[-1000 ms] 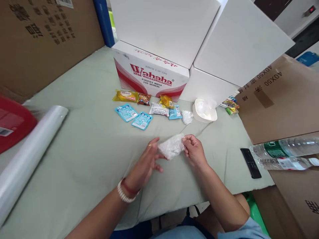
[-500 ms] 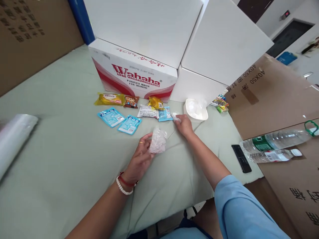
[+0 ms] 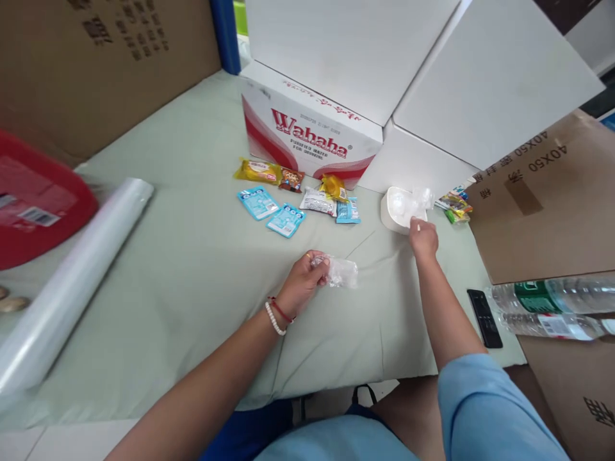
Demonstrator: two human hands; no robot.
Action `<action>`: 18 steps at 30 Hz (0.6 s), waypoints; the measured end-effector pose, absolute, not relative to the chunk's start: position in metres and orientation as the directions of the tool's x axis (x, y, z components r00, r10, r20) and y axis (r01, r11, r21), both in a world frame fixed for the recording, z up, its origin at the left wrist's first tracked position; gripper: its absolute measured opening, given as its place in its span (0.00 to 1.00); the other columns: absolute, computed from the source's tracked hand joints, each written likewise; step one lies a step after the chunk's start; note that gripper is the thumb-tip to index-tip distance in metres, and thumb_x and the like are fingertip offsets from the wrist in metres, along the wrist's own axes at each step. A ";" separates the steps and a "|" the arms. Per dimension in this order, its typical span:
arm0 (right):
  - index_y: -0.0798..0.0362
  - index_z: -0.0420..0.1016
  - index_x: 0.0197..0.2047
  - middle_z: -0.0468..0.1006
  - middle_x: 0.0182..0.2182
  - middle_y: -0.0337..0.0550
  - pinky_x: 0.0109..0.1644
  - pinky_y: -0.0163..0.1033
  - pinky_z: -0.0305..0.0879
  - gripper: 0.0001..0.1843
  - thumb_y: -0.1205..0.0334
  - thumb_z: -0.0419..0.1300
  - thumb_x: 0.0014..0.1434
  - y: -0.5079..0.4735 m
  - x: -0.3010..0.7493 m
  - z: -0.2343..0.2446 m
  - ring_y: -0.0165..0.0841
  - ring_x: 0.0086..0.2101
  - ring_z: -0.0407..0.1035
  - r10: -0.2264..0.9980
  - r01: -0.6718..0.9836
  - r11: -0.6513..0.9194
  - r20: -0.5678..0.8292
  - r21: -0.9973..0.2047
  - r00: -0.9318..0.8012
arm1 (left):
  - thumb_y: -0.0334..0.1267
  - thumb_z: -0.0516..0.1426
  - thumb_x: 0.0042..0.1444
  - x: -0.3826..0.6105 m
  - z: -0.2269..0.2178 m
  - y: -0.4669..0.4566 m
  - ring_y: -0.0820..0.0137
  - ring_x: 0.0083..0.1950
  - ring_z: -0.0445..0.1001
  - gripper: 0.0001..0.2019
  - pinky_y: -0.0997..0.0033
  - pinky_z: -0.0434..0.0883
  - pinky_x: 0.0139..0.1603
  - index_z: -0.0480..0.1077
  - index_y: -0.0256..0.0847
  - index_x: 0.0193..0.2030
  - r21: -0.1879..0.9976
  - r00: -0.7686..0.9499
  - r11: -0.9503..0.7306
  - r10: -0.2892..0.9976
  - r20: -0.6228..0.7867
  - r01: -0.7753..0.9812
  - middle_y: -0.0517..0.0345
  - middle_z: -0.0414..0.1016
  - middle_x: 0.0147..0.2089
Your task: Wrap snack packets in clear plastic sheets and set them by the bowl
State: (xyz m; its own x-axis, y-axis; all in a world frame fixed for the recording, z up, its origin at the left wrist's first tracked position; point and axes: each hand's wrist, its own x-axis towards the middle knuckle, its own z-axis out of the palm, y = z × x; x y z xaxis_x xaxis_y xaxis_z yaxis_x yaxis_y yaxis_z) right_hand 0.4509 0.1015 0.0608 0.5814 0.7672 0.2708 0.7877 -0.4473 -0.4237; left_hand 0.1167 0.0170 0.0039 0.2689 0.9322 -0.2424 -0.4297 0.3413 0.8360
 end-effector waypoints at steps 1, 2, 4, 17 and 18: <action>0.53 0.83 0.49 0.76 0.55 0.60 0.57 0.52 0.70 0.24 0.44 0.54 0.70 0.088 0.439 0.058 0.48 0.52 0.74 0.770 0.802 -0.389 0.317 -0.454 0.553 | 0.59 0.72 0.50 0.117 0.004 0.017 0.75 0.29 0.67 0.27 0.72 0.64 0.30 0.70 0.40 0.42 0.832 0.267 0.339 0.934 -0.239 -0.439 0.63 0.70 0.32; 0.53 0.82 0.53 0.75 0.58 0.60 0.57 0.52 0.70 0.26 0.43 0.53 0.70 0.072 0.424 0.054 0.48 0.53 0.73 0.778 0.813 -0.301 0.365 -0.498 0.512 | 0.60 0.71 0.50 0.117 0.005 0.017 0.75 0.29 0.67 0.27 0.72 0.64 0.30 0.70 0.40 0.41 0.829 0.268 0.337 0.934 -0.236 -0.446 0.63 0.70 0.32; 0.48 0.81 0.53 0.78 0.54 0.54 0.55 0.51 0.72 0.26 0.39 0.53 0.70 0.034 0.388 0.043 0.45 0.49 0.75 0.869 0.769 -0.033 0.362 -0.638 0.338 | 0.62 0.71 0.50 0.117 0.004 0.017 0.75 0.29 0.67 0.28 0.72 0.63 0.29 0.70 0.40 0.41 0.826 0.270 0.339 0.933 -0.236 -0.450 0.63 0.69 0.32; 0.46 0.81 0.36 0.80 0.34 0.40 0.45 0.43 0.70 0.16 0.43 0.73 0.56 -0.015 0.337 0.004 0.36 0.36 0.72 0.987 -0.002 0.025 0.024 -1.000 0.159 | 0.42 0.79 0.38 0.113 0.006 0.016 0.74 0.40 0.73 0.42 0.69 0.72 0.43 0.66 0.43 0.59 0.887 0.395 0.369 0.885 -0.245 -0.277 0.57 0.72 0.50; 0.46 0.81 0.35 0.79 0.32 0.38 0.42 0.41 0.68 0.18 0.42 0.74 0.54 -0.015 0.341 0.005 0.34 0.33 0.70 0.979 -0.071 -0.009 -0.023 -0.997 0.200 | 0.42 0.79 0.39 0.112 0.006 0.017 0.74 0.38 0.73 0.41 0.70 0.71 0.41 0.68 0.42 0.58 0.895 0.424 0.373 0.871 -0.248 -0.243 0.57 0.73 0.49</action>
State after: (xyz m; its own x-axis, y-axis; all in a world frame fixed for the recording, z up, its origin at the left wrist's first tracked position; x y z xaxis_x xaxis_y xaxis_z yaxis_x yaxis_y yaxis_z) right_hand 0.3407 -0.0149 0.0047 0.2005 0.9794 -0.0233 -0.0713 -0.0091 -0.9974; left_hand 0.1119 0.0170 0.0055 0.4240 0.8710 -0.2481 -0.2433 0.3734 0.8952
